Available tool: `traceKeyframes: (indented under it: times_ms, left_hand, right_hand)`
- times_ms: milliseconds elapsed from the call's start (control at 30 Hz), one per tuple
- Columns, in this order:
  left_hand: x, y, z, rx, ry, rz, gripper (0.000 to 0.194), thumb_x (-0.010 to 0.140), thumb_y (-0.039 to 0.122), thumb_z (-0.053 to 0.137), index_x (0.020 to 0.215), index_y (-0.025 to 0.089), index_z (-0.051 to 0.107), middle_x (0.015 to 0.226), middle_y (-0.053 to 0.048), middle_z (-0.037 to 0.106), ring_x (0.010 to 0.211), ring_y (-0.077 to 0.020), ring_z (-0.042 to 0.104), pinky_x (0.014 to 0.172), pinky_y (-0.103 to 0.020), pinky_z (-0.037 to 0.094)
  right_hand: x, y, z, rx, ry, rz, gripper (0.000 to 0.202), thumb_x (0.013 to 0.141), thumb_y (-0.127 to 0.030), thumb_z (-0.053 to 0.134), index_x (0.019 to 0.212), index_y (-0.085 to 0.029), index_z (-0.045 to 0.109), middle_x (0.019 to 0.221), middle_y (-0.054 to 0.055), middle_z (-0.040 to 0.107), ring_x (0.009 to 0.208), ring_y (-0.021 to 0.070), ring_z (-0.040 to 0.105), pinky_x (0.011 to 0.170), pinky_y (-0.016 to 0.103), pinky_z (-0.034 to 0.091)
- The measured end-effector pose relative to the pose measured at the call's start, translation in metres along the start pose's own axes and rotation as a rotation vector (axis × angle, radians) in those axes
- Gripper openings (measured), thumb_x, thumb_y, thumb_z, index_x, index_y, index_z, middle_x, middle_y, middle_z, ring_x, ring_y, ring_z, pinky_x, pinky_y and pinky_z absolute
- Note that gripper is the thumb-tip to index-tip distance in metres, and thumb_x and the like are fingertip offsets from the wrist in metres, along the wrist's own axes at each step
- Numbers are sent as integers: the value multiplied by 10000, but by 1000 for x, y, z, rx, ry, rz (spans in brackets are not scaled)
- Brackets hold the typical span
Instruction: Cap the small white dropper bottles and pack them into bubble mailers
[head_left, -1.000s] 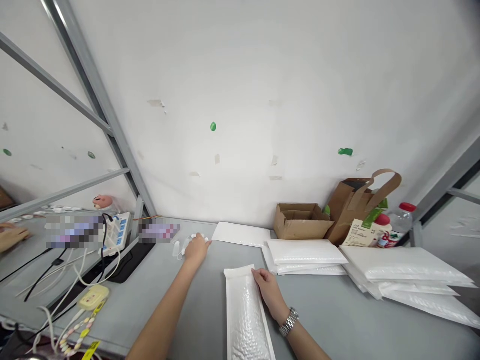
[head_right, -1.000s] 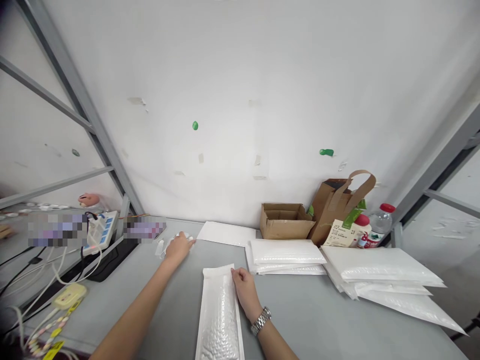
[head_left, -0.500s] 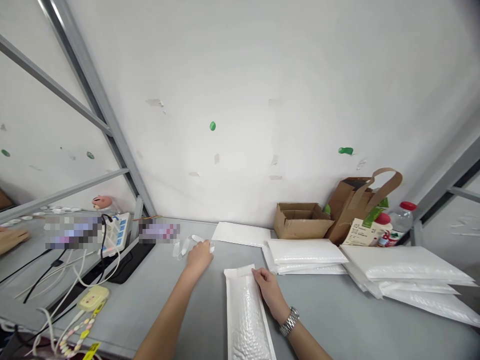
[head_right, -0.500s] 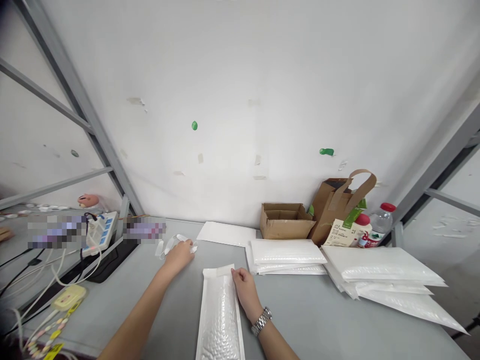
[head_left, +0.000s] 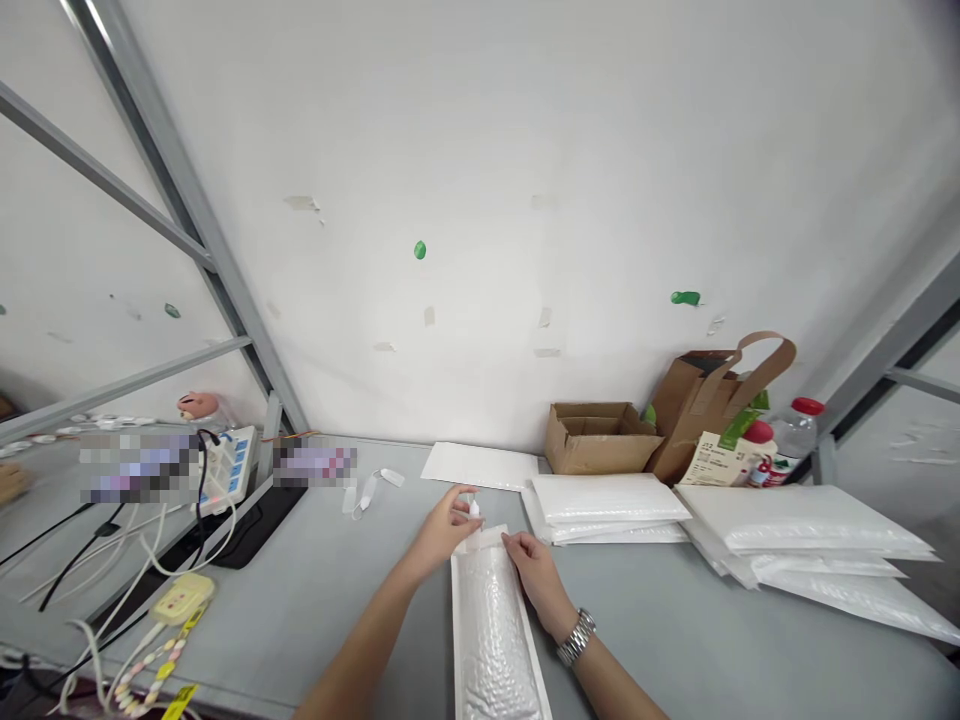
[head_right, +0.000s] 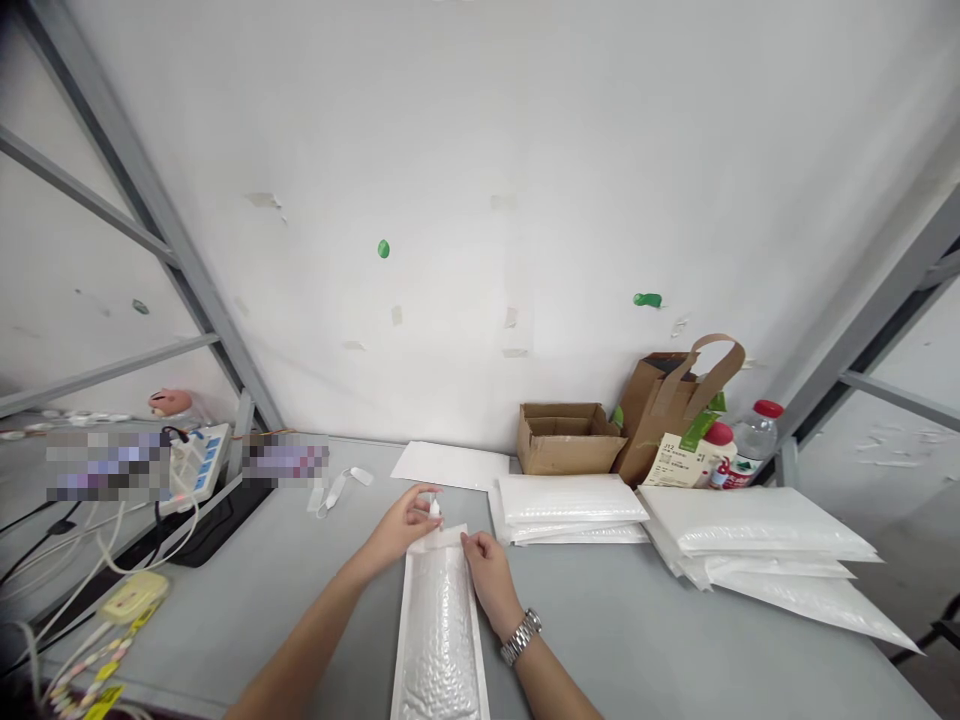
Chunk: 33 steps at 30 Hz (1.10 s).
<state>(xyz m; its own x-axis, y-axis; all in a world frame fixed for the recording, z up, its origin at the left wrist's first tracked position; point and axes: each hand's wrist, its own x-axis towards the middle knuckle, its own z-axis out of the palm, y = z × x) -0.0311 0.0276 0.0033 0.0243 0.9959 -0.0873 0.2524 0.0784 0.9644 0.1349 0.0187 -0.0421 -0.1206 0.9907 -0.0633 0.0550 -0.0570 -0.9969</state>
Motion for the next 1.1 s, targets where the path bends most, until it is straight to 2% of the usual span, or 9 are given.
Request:
traceKeyframes:
  times_ms: [233, 433, 633, 733, 833, 867, 933, 1033, 1100]
  left_hand:
    - [-10, -14, -3, 142, -102, 43, 408, 677, 342, 635, 1049, 191, 565, 750, -5, 575, 786, -169, 562, 762, -287, 433]
    - [-17, -15, -5, 268, -28, 125, 297, 757, 440, 537, 901, 203, 645, 988, -69, 610, 990, -211, 529, 896, -312, 390]
    - [-26, -10, 8, 293, 14, 191, 320, 741, 440, 572, 977, 232, 627, 1067, -72, 570, 1064, -224, 504, 950, -346, 366]
    - [-31, 0, 12, 319, 44, 194, 249, 740, 453, 571, 830, 231, 638, 1082, -67, 547, 1103, -240, 477, 957, -365, 356]
    - [-32, 2, 16, 282, 22, 161, 311, 738, 470, 568, 598, 194, 588, 1053, -79, 554, 1082, -257, 497, 951, -374, 357]
    - [-32, 1, 18, 239, 15, 154, 305, 729, 470, 580, 608, 190, 591, 1064, -85, 555, 1082, -262, 501, 944, -374, 366]
    - [-32, -5, 22, 87, 24, 130, 310, 689, 456, 634, 864, 199, 619, 1137, -98, 539, 1100, -264, 499, 916, -365, 401]
    - [-36, -11, 27, -186, -15, -8, 800, 619, 438, 708, 1288, 194, 344, 1146, -127, 562, 1056, -258, 545, 867, -367, 448]
    - [-42, -10, 27, -286, -127, -121, 797, 626, 444, 704, 1284, 168, 349, 1081, -124, 614, 1002, -263, 581, 860, -389, 455]
  right_hand:
    - [2, 2, 1, 27, 60, -4, 455, 642, -617, 553, 540, -177, 493, 528, -31, 417, 544, 138, 374, 533, 264, 324]
    - [-2, -2, 1, 77, 161, -3, 463, 651, -630, 538, 567, -179, 480, 549, -22, 442, 566, 144, 395, 555, 270, 359]
    - [-5, -8, 2, 112, 285, -14, 488, 638, -667, 527, 541, -204, 404, 519, -50, 371, 535, 127, 357, 525, 259, 346]
    - [-7, -8, 4, 123, 319, -19, 493, 641, -674, 520, 543, -208, 393, 526, -54, 368, 539, 127, 364, 536, 260, 359]
    - [-8, -5, 5, 132, 324, -17, 498, 639, -681, 521, 544, -206, 407, 531, -45, 396, 549, 137, 394, 547, 268, 377]
    - [-8, -4, 6, 135, 330, -17, 500, 642, -686, 515, 550, -205, 417, 537, -39, 414, 558, 143, 409, 558, 274, 386]
    - [-8, -2, 5, 138, 356, -16, 502, 659, -694, 494, 572, -203, 436, 560, -28, 446, 585, 155, 437, 594, 287, 405]
    - [-8, -2, 3, 187, 407, -30, 490, 688, -688, 480, 640, -201, 476, 625, -9, 505, 643, 172, 484, 648, 295, 431]
    - [-8, -7, 2, 257, 364, -32, 463, 712, -660, 491, 691, -198, 509, 668, 1, 546, 672, 176, 516, 660, 289, 446]
